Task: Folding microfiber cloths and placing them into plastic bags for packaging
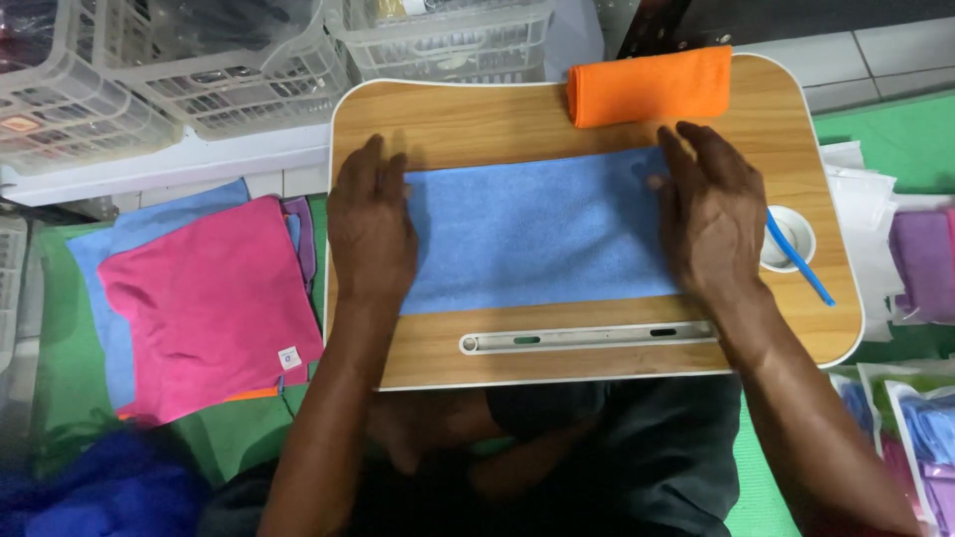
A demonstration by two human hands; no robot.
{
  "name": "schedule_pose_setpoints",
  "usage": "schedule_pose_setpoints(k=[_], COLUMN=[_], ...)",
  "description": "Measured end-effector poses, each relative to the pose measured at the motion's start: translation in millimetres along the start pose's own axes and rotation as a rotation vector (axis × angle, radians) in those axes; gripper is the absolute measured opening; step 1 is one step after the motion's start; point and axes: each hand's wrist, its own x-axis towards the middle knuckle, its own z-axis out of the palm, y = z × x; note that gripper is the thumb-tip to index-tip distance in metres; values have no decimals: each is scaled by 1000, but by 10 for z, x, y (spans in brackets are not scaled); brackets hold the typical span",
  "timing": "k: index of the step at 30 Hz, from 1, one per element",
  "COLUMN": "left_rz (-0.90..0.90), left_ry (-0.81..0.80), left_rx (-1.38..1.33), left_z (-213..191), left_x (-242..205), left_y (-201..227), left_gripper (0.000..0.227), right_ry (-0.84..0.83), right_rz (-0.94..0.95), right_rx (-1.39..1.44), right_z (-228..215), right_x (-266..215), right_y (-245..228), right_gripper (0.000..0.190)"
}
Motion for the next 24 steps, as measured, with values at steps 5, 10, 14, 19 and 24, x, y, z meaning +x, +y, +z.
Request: schedule_pose_setpoints(k=[5, 10, 14, 19, 24], left_rz=[77, 110, 163, 76, -13], left_ry=[-478, -340, -198, -638, -774], left_rx=[-121, 7, -123, -111, -81], left_z=[-89, 99, -171, -145, -237], left_x=[-369, -429, -434, -371, -369], left_y=[335, 300, 643, 826, 1126], left_gripper=[57, 54, 51, 59, 68], right_ry=[-457, -289, -81, -77, -292], right_rz=[44, 267, 519, 618, 757], right_rx=[165, 215, -191, -97, 109], right_z=[-137, -167, 12, 201, -11], right_x=[-410, -634, -1097, -1145, -1007], right_y=[-321, -240, -130, -54, -18], right_gripper=[78, 69, 64, 55, 40])
